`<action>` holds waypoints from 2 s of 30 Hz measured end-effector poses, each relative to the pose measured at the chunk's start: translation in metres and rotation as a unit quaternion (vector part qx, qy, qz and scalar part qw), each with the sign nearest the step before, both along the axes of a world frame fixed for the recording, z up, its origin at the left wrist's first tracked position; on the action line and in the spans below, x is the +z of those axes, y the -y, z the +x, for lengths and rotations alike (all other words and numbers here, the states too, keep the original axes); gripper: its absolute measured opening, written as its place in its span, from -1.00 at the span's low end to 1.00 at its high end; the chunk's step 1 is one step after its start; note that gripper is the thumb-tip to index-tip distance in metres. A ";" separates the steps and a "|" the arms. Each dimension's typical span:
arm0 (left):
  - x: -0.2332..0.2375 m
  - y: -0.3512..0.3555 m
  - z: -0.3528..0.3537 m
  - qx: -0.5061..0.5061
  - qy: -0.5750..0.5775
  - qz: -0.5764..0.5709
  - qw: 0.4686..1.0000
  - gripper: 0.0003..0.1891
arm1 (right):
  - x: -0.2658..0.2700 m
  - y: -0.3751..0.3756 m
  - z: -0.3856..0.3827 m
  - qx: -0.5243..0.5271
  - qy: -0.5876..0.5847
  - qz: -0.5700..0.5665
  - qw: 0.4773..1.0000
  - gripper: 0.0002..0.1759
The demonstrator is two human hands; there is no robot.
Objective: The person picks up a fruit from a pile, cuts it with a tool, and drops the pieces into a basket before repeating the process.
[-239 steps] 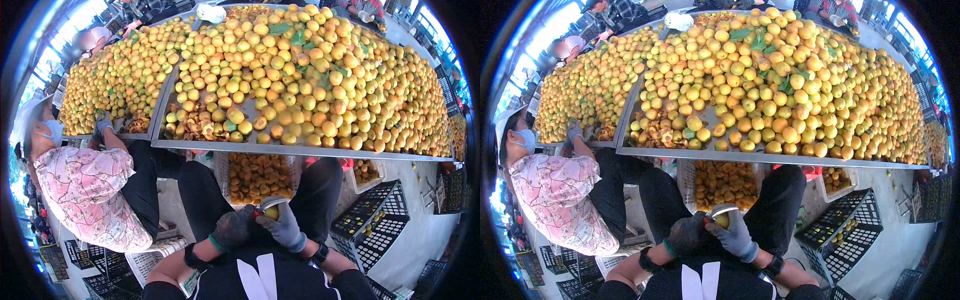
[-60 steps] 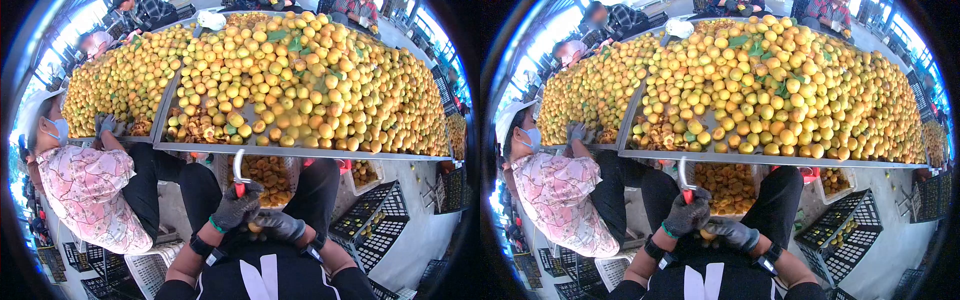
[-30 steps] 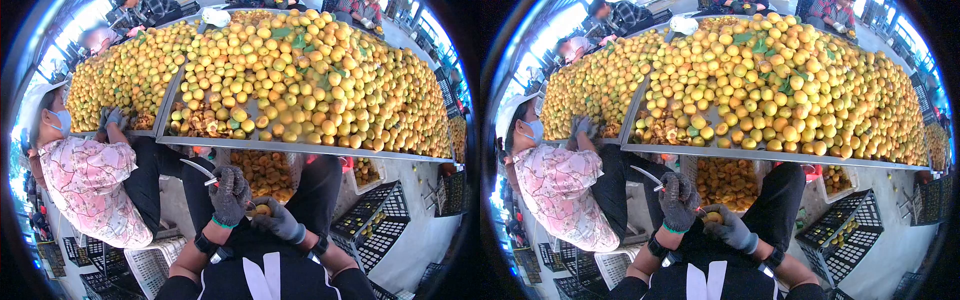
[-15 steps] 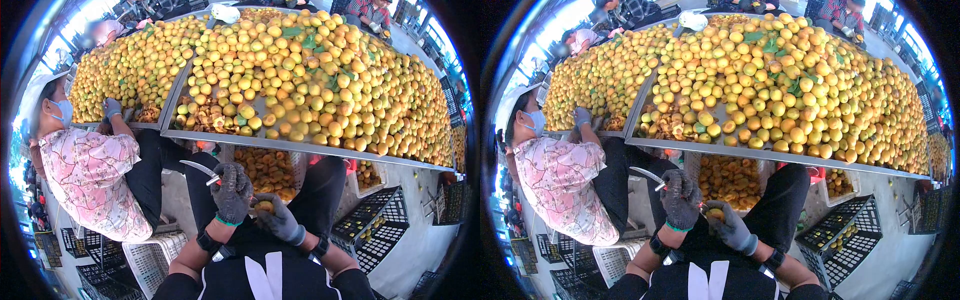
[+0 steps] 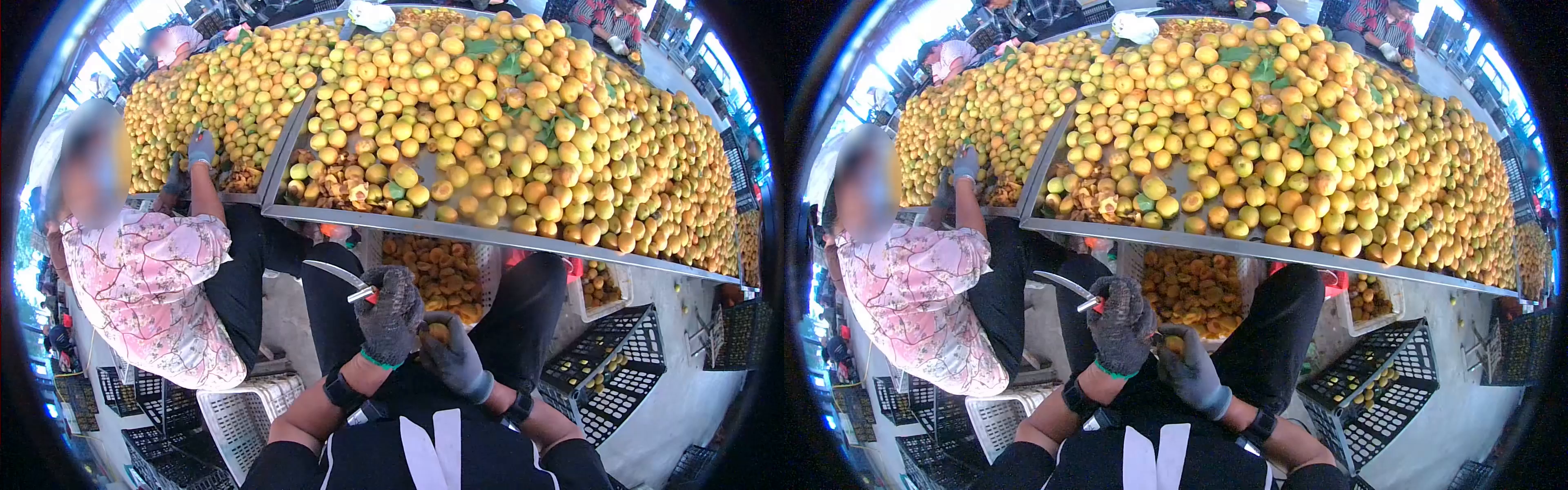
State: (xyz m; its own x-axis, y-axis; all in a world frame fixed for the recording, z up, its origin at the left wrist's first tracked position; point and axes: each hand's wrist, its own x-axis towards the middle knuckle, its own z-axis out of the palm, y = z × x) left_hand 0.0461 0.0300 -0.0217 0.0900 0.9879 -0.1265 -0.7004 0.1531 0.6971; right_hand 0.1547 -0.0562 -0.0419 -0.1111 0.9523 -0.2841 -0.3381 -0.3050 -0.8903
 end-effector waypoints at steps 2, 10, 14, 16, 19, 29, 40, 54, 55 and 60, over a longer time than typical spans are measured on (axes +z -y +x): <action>-0.003 -0.004 0.002 0.010 0.034 0.002 0.999 -0.97 | -0.001 0.000 -0.005 -0.011 0.034 0.028 0.999 -0.69; 0.002 -0.006 0.005 0.027 0.012 -0.014 0.999 -0.94 | -0.018 -0.005 -0.012 -0.076 0.158 0.125 0.977 -0.67; 0.008 -0.011 0.000 0.015 0.074 -0.001 0.997 -0.92 | 0.015 -0.008 -0.003 -0.039 -0.071 -0.026 0.996 -0.66; 0.010 -0.012 -0.002 0.019 0.094 0.007 0.995 -0.91 | 0.019 -0.008 -0.002 -0.037 -0.085 -0.046 0.995 -0.66; 0.009 -0.016 -0.008 0.025 0.074 0.069 0.995 -0.89 | 0.019 -0.007 -0.001 -0.023 -0.046 -0.009 0.999 -0.66; 0.004 -0.005 -0.003 0.011 0.071 0.020 0.997 -0.88 | 0.005 -0.002 -0.002 -0.010 -0.009 0.042 0.999 -0.65; 0.018 -0.015 0.001 -0.017 0.119 -0.093 0.988 -0.87 | 0.001 -0.004 -0.001 -0.034 0.084 0.154 0.984 -0.59; 0.019 -0.001 -0.006 -0.033 0.065 0.066 0.995 -0.90 | 0.019 -0.002 0.012 0.075 -0.031 -0.015 0.997 -0.61; 0.021 -0.001 -0.006 -0.034 0.067 0.067 0.995 -0.89 | 0.020 -0.002 0.010 0.082 -0.033 -0.031 0.996 -0.62; 0.029 0.004 -0.004 -0.020 0.044 0.037 0.998 -0.89 | 0.012 0.000 0.003 0.041 -0.016 0.023 0.999 -0.63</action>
State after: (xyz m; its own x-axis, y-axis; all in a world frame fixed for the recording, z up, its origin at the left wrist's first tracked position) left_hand 0.0421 0.0259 0.0069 0.1363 0.9897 -0.0438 -0.7543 0.1323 0.6431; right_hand 0.1578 -0.0559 -0.0302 -0.1964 0.9520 -0.2349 -0.3418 -0.2911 -0.8935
